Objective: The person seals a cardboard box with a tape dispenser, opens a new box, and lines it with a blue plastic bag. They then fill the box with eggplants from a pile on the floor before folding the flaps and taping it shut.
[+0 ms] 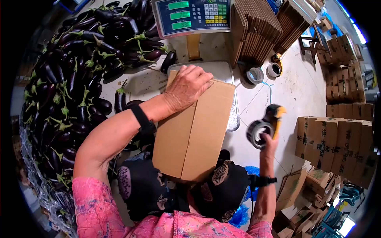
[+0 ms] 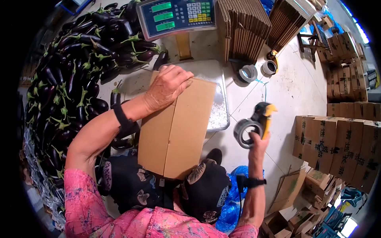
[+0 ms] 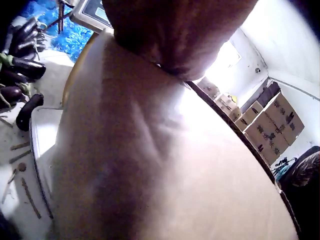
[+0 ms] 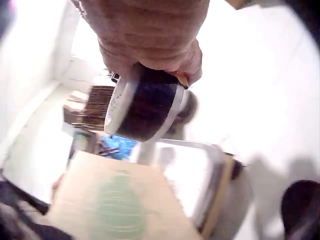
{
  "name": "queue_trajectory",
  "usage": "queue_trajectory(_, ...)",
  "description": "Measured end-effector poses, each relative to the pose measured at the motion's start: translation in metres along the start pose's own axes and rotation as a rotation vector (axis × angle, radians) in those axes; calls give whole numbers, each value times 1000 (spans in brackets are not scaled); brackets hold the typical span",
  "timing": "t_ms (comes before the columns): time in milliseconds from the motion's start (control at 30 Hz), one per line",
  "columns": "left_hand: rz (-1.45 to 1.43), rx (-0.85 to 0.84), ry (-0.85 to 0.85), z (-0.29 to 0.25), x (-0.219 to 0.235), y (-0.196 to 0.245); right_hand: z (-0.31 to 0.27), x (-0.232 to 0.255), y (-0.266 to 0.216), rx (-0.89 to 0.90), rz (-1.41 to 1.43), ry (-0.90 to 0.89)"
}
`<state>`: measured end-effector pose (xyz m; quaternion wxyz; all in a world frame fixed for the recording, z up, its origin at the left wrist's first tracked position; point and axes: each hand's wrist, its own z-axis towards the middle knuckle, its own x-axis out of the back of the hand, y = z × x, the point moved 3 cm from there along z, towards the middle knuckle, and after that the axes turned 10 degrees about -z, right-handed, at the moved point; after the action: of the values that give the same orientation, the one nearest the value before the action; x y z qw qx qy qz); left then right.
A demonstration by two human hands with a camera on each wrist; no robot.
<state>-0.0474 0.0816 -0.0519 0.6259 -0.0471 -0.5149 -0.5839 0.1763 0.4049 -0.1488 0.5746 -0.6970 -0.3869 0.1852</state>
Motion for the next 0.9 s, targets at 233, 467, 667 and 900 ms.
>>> queue_trajectory(233,47,7,-11,-4,-3,-2,-54,-28,-165,80,193,-427)
queue_trajectory(467,204,15,-104,-3,0,0,-122,-108,-248,307,-168,-532)
queue_trajectory(667,-140,-9,70,-11,-10,-22,-96,-185,-187,737,-759,-790)
queue_trajectory(900,-1174,689,280,-43,74,-2,-106,-183,-200,706,-787,-769)
